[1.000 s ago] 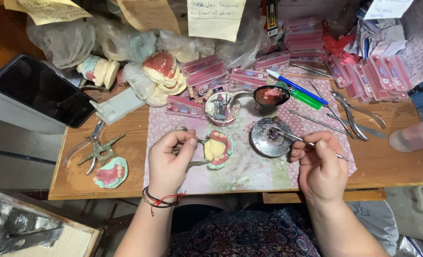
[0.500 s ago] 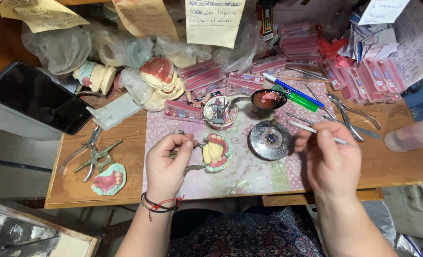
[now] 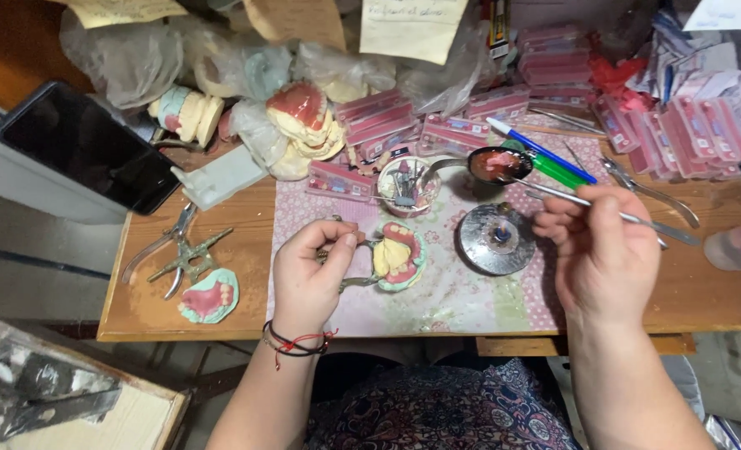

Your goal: Refining wax details on a dental model using scrapers, pliers, and liquid applicators at a laboratory bench.

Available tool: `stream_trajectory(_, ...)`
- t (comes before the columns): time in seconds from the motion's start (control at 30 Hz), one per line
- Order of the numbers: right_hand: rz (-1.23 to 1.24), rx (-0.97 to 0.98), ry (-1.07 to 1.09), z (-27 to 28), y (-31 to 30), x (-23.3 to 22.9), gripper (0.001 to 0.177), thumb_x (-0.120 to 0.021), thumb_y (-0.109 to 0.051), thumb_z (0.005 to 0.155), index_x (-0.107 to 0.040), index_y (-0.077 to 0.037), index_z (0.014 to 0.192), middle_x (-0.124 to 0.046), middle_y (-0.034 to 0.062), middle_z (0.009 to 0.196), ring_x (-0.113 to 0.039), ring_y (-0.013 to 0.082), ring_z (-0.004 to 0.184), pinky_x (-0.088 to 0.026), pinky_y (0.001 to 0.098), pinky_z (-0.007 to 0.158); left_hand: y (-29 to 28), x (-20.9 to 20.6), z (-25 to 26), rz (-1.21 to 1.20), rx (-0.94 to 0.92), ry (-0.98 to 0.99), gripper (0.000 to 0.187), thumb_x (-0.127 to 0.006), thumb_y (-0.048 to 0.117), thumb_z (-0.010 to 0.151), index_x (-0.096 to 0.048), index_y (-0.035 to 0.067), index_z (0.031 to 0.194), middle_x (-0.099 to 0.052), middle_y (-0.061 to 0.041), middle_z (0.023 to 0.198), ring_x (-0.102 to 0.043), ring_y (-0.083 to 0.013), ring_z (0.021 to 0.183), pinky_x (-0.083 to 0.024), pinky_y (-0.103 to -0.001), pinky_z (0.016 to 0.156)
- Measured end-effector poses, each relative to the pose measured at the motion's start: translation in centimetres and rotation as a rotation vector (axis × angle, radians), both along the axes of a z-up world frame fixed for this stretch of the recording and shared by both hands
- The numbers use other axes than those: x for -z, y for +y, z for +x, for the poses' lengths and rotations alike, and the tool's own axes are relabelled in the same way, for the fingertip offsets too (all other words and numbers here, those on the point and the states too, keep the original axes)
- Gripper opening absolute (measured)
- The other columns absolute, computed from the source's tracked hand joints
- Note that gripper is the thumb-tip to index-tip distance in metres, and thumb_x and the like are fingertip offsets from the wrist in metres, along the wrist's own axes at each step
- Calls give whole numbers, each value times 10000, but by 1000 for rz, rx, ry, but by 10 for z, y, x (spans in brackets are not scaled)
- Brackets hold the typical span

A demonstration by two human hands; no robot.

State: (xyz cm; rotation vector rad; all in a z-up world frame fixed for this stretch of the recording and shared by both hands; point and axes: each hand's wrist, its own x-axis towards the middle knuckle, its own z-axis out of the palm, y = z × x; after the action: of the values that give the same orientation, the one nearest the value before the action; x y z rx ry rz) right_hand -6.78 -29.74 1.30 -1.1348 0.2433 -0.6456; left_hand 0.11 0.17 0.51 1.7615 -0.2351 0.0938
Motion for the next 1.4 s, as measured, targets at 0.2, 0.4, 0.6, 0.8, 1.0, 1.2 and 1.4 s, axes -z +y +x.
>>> stream_trajectory(0.2,31,-193,-136,-36,43,31,244,-614,-277,1106,-658,-38,1091,-747,230,920,-778,319,810,-679,415,773,1,3,1,-21,5,22,78,-681,132,943,-746,91,944,-799,-28,949,-729,-125,890,-573,-275,831)
stream_trajectory(0.4,-583,-226,-202,-53,64,43,180,-615,-203,1045,-689,-54,1114,-770,148,1059,-794,241,940,-625,286,744,2,4,2,-18,7,18,79,-675,134,943,-742,93,934,-798,-25,950,-733,-125,898,-572,-274,845)
stream_trajectory(0.6,-1180,-202,-378,-50,66,27,214,-565,-168,1004,-670,0,1084,-726,176,1037,-761,335,929,-651,447,892,1,5,2,5,1,12,84,-674,146,941,-744,103,929,-799,-10,942,-721,-111,874,-570,-268,826)
stream_trajectory(0.8,-1279,-269,-443,-51,62,28,205,-562,-147,983,-670,8,1064,-693,183,1070,-736,375,946,-635,469,884,1,5,2,24,-6,9,82,-675,146,934,-745,105,925,-797,-2,937,-713,-108,857,-570,-270,814)
stream_trajectory(1.0,-1307,-270,-449,-51,63,24,213,-540,-161,995,-667,2,1046,-682,177,1065,-725,374,934,-639,474,858,0,2,1,30,-1,7,86,-670,149,937,-742,105,920,-800,-5,930,-714,-106,840,-571,-265,787)
stream_trajectory(1.2,-885,26,-217,-41,30,32,152,-561,-145,1092,-665,-36,1069,-715,141,1056,-713,277,983,-588,403,921,0,0,0,37,2,-22,87,-663,151,941,-733,107,918,-804,-10,936,-727,-116,861,-568,-271,788)
stream_trajectory(1.4,-237,33,-8,-2,6,-4,297,-632,-350,1075,-624,-67,1167,-726,176,1062,-738,216,908,-621,270,832,-2,-6,-4,25,-21,-47,101,-644,126,938,-740,105,912,-797,-2,946,-708,-114,862,-547,-266,785)
